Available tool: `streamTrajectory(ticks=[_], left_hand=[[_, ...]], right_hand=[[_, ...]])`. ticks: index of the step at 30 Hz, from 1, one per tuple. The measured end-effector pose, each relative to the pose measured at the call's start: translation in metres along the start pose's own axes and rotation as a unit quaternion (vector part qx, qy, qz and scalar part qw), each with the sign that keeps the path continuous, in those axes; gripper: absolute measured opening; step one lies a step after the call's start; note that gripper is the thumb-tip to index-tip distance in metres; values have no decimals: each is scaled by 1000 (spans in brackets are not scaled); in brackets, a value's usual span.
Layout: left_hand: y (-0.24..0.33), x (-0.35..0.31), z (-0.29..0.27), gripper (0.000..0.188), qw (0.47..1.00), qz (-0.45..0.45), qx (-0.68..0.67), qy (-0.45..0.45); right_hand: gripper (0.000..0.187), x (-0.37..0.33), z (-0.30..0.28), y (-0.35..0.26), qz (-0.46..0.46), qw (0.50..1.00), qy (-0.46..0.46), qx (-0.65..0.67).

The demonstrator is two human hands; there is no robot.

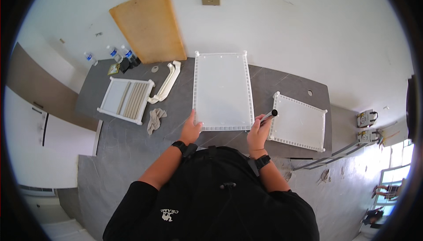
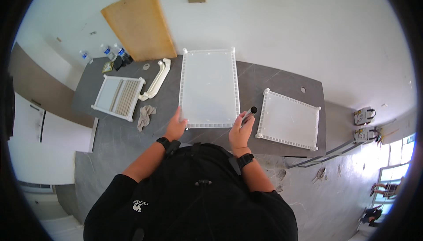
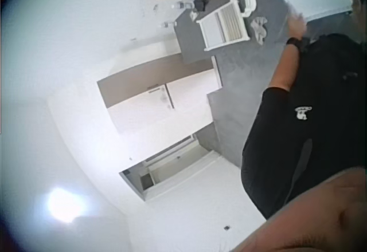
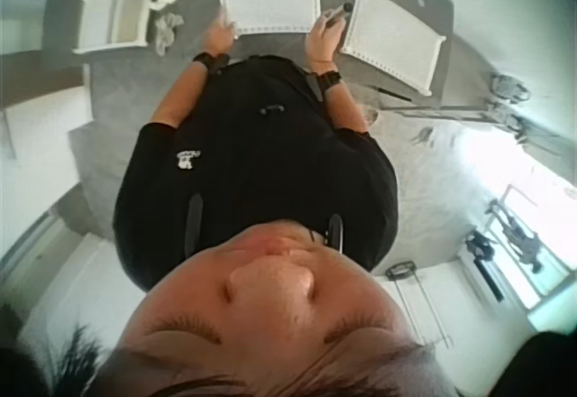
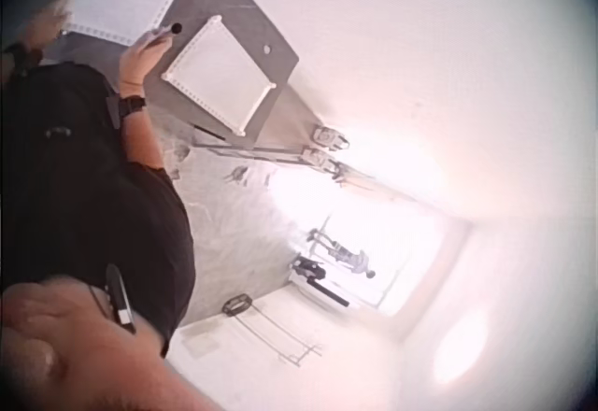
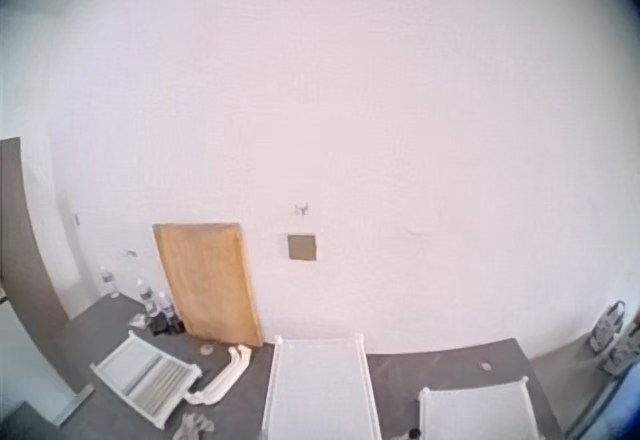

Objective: Assemble a white plastic tiered shelf unit by attaching legs and caster wheels.

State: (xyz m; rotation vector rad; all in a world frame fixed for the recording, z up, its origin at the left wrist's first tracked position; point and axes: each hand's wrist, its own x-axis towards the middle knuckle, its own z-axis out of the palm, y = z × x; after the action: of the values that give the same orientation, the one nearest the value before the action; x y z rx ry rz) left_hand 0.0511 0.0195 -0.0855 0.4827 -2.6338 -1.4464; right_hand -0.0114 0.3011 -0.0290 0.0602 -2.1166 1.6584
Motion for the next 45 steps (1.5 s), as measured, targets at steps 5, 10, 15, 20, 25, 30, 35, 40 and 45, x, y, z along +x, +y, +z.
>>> streamTrajectory(ticks=[5, 10, 15, 20, 25, 30, 35, 40, 45], left_hand=[[10, 3, -2, 80, 1000, -2, 6, -30], [0, -2, -2, 80, 999, -15, 6, -32], [6, -5, -3, 80, 999, 9, 20, -37], [-2, -2, 1, 79, 999, 9, 28, -19], [1, 2, 4, 78, 1000, 8, 6, -21], [-1, 1, 2, 79, 999, -24, 29, -36], [-1, 2, 2, 79, 997, -10, 58, -40], [2, -2, 5, 78, 999, -28, 29, -31], [-6, -3, 5, 78, 999, 26, 40, -5]], right_hand=[[30, 14, -5, -8, 60, 997, 23, 48], [34, 58, -34, 5, 152, 915, -316, 199], [16, 52, -39, 5, 129, 931, -303, 156], [8, 19, -15, -43, -28, 995, -35, 85], [8, 30, -10, -66, 0, 993, 9, 119], [27, 60, -34, -56, 104, 983, -86, 123], [25, 91, -61, -42, 95, 863, -420, 263], [9, 34, -14, -68, 22, 998, -28, 49], [16, 26, -8, -75, 50, 991, 49, 113]])
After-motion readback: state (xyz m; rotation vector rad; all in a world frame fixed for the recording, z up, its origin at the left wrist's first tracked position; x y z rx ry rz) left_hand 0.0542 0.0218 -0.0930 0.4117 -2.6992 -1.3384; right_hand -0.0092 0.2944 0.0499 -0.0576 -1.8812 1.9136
